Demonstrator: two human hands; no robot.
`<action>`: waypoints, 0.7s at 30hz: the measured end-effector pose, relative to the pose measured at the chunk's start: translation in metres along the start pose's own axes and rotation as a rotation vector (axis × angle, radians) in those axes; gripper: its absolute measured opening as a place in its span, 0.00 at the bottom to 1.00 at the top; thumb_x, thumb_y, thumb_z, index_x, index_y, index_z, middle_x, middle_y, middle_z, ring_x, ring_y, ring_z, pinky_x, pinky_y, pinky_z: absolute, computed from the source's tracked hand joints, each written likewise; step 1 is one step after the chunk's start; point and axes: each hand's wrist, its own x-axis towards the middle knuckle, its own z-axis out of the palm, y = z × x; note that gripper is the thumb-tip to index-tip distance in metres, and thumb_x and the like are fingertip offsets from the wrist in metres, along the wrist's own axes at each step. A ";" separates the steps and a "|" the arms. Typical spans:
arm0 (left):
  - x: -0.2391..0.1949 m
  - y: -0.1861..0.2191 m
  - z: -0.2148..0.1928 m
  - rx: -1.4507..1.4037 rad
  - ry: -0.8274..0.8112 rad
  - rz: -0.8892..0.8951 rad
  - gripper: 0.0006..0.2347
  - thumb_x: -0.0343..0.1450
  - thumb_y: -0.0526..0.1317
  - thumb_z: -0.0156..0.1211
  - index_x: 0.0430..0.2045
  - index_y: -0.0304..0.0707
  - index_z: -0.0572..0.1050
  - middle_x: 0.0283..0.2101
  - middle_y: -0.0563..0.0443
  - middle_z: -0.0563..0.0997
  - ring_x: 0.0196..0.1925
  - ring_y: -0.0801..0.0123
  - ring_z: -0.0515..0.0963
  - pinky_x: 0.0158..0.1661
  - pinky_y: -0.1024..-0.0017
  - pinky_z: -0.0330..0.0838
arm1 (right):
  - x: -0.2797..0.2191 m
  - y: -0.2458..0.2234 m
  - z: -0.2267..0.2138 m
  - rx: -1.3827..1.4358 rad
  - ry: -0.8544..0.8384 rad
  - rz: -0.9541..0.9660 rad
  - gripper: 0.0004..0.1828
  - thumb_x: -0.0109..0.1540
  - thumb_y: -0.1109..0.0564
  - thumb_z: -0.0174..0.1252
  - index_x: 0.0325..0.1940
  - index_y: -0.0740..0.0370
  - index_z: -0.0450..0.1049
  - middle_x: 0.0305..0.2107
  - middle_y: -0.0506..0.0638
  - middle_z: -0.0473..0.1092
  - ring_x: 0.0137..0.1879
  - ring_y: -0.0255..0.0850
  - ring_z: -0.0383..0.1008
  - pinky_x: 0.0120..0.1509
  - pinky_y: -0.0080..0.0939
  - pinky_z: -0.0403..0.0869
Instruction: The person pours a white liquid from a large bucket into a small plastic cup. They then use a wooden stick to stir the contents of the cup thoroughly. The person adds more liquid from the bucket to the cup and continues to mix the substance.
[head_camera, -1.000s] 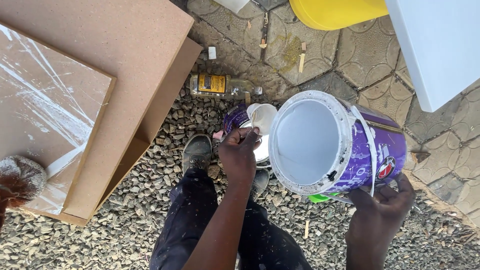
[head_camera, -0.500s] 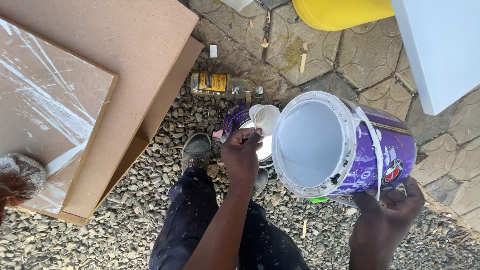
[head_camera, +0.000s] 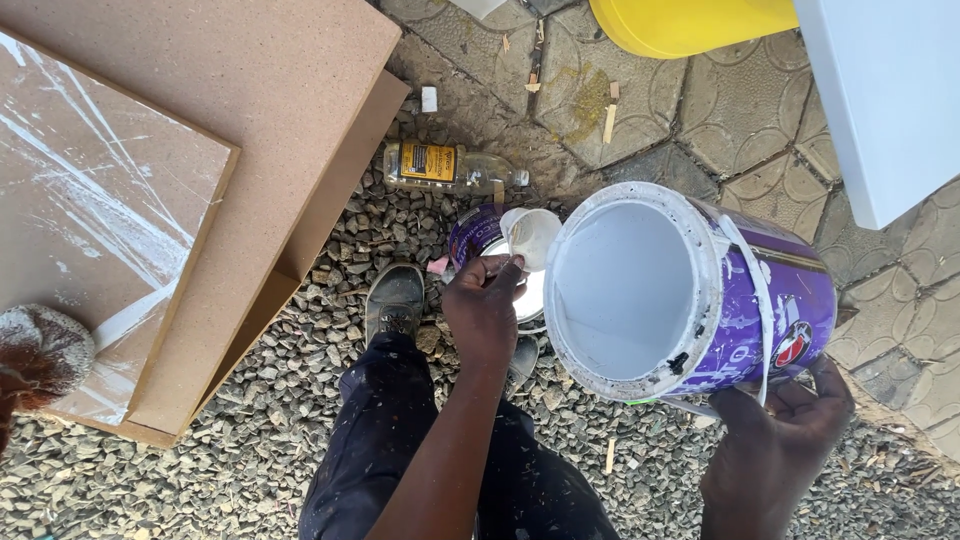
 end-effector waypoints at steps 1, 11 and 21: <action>-0.001 0.002 0.000 0.004 0.001 -0.011 0.07 0.67 0.37 0.68 0.31 0.29 0.83 0.28 0.43 0.85 0.31 0.60 0.87 0.36 0.65 0.88 | 0.002 0.003 -0.001 -0.011 0.006 0.005 0.46 0.46 0.71 0.56 0.70 0.64 0.56 0.45 0.51 0.62 0.53 0.43 0.69 0.44 0.42 0.78; 0.001 0.003 0.000 0.001 0.017 -0.022 0.07 0.66 0.37 0.68 0.29 0.31 0.83 0.28 0.44 0.85 0.30 0.63 0.86 0.36 0.66 0.87 | 0.001 0.003 0.002 0.114 -0.068 0.053 0.42 0.47 0.73 0.56 0.66 0.64 0.55 0.50 0.62 0.73 0.56 0.50 0.78 0.48 0.45 0.81; 0.004 0.030 -0.007 -0.128 0.051 -0.066 0.03 0.64 0.31 0.67 0.25 0.26 0.81 0.24 0.38 0.84 0.24 0.60 0.85 0.33 0.65 0.88 | 0.032 0.049 0.022 0.248 -0.231 0.225 0.47 0.46 0.70 0.52 0.71 0.69 0.51 0.55 0.62 0.68 0.62 0.58 0.73 0.55 0.53 0.81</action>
